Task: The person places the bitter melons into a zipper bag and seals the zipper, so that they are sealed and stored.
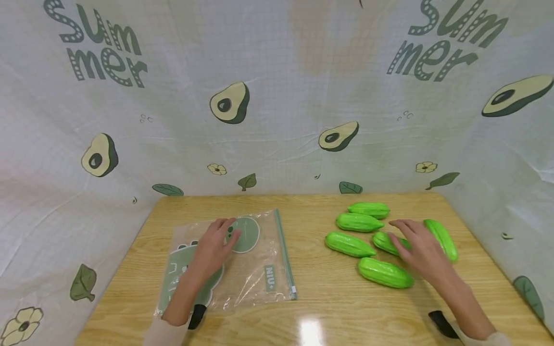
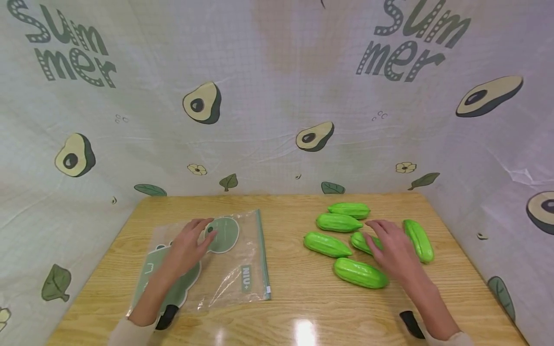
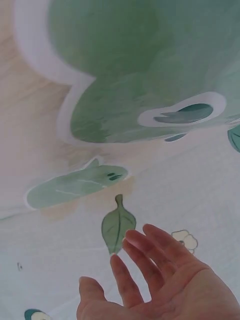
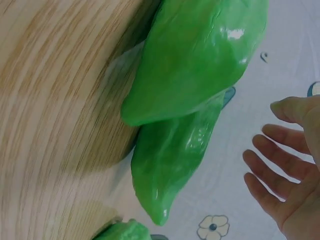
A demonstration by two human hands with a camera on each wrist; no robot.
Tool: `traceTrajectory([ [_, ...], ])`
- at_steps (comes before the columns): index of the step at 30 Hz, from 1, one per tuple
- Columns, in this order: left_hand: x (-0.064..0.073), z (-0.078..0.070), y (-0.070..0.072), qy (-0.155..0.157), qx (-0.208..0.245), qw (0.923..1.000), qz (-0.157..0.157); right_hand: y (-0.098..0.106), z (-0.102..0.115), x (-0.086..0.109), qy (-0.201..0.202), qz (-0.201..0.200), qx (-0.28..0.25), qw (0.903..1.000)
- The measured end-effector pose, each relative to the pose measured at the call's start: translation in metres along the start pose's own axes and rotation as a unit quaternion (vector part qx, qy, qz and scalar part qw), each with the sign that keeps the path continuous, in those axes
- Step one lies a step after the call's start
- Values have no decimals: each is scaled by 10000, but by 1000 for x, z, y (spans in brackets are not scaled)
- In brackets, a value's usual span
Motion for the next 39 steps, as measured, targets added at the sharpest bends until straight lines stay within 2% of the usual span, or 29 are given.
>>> traceTrajectory([
  [7, -3, -8, -7, -76, 95, 9998, -137, -8, 9, -2, -105, 118, -36, 9999],
  [13, -6, -13, -13, -194, 115, 9994, -266, -15, 15, -7, 192, 14, -145, 9997],
  [16, -7, -16, -15, -216, 154, 9994, -234, -19, 18, -9, 270, -23, -142, 9995],
  [23, -6, -22, -21, -351, 187, 9984, -406, -26, 27, -11, 148, 186, -191, 9995],
  [39, -11, -35, -30, -137, 450, 9986, -224, -41, 49, -16, 105, 282, -542, 9981],
])
Point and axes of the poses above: each hand's wrist, its own x-axis away from the middle knuckle, its own y-axis out of the back of the hand, z = x × y, the point moved 1 cm from there along -x, towards the middle knuckle, and after that the axes turned 10 degrees about -z, right-handed, at the moved point
